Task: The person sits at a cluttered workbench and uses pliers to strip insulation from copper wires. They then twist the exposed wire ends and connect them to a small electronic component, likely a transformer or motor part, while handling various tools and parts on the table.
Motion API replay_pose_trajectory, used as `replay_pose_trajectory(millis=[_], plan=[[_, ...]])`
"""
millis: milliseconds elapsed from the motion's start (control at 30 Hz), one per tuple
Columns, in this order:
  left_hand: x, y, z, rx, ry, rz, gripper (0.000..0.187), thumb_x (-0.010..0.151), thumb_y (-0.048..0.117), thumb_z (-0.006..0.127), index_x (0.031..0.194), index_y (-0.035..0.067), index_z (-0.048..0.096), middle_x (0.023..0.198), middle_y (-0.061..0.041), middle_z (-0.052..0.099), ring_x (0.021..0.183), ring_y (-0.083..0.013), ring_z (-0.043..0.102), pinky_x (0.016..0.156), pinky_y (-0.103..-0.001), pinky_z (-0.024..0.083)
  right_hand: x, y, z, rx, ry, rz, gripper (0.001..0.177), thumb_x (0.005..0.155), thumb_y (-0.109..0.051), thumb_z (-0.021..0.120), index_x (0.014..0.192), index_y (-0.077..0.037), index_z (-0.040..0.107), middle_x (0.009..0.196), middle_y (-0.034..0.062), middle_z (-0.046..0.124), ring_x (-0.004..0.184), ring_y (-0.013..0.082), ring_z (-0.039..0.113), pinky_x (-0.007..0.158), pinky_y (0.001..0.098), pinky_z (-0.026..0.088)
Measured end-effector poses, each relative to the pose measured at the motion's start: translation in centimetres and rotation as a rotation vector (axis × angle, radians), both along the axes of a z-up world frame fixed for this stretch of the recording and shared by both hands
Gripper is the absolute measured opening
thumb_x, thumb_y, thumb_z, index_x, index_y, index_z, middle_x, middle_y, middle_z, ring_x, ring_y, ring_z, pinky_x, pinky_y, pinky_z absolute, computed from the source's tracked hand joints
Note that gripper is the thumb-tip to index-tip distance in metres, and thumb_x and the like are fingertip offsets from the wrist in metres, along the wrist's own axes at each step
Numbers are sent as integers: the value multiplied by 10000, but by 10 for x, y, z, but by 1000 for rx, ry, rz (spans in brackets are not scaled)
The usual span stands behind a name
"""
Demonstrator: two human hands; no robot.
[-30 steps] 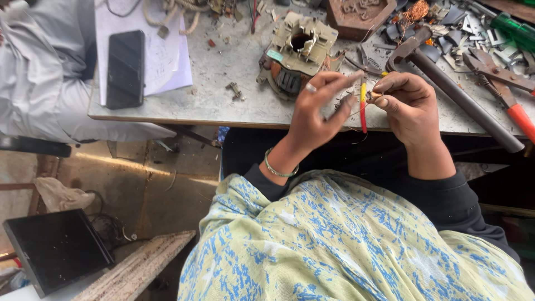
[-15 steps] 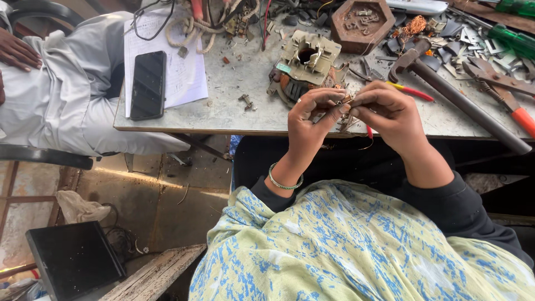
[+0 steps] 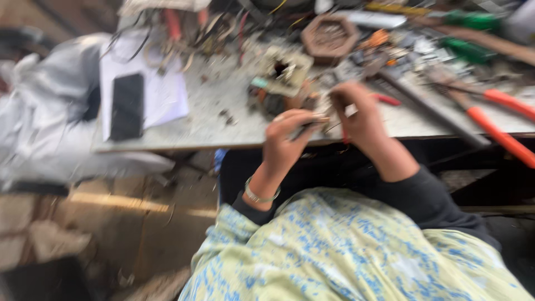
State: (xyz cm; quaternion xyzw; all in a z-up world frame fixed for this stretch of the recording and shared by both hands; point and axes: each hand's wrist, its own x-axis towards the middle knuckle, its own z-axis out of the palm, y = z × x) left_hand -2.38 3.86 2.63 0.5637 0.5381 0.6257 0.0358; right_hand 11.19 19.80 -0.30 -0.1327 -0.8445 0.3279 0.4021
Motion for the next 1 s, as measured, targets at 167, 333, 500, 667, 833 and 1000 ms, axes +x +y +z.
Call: replay_pose_trajectory(millis=[167, 333, 500, 667, 833, 1000], plan=[[-16, 2, 2, 49, 64, 213, 196, 874, -5, 817, 1033, 58, 721, 1033, -78, 752, 963, -230, 735, 864, -339, 584, 14, -9, 32, 129, -62, 168, 230, 816, 37, 823, 1005, -52, 727, 868, 79, 613, 817, 229, 609, 709, 328, 479], [-12, -2, -7, 33, 134, -3, 199, 882, -15, 803, 1059, 40, 732, 1046, -96, 750, 992, -220, 748, 852, -311, 603, 6, 14, 30, -3, 19, -48, 186, 897, 38, 762, 1060, -47, 735, 951, 64, 663, 852, 181, 658, 717, 289, 529], [-29, -2, -19, 174, -60, 194, 208, 924, -27, 782, 1099, 57, 706, 1108, -70, 725, 1017, -181, 745, 877, -308, 640, 2, 15, 4, 44, 46, 67, 183, 890, 5, 764, 1054, -74, 743, 960, 28, 691, 885, 187, 687, 805, 309, 549], [-14, -4, -21, 154, 81, 165, 240, 898, -30, 795, 1109, 43, 708, 1107, -77, 729, 1027, -203, 732, 877, -316, 624, 0, 31, 7, -579, 104, 74, 123, 967, -51, 726, 1086, -67, 753, 1021, 37, 676, 958, 176, 667, 856, 302, 568], [2, -13, -6, 88, 120, 169, 246, 881, -43, 804, 1091, 49, 715, 1073, -94, 735, 1006, -235, 745, 862, -315, 605, 11, -12, 65, 82, -3, -91, 326, 828, 26, 727, 1150, -17, 719, 1206, 169, 647, 1161, 303, 594, 962, 404, 499], [1, -14, -11, 125, 17, 127, 291, 876, -71, 806, 1118, 54, 701, 1055, -95, 728, 991, -240, 737, 882, -327, 598, 8, -48, 77, 138, -94, 144, 393, 834, 13, 754, 1217, -42, 688, 1134, 138, 680, 1144, 349, 598, 991, 443, 465]])
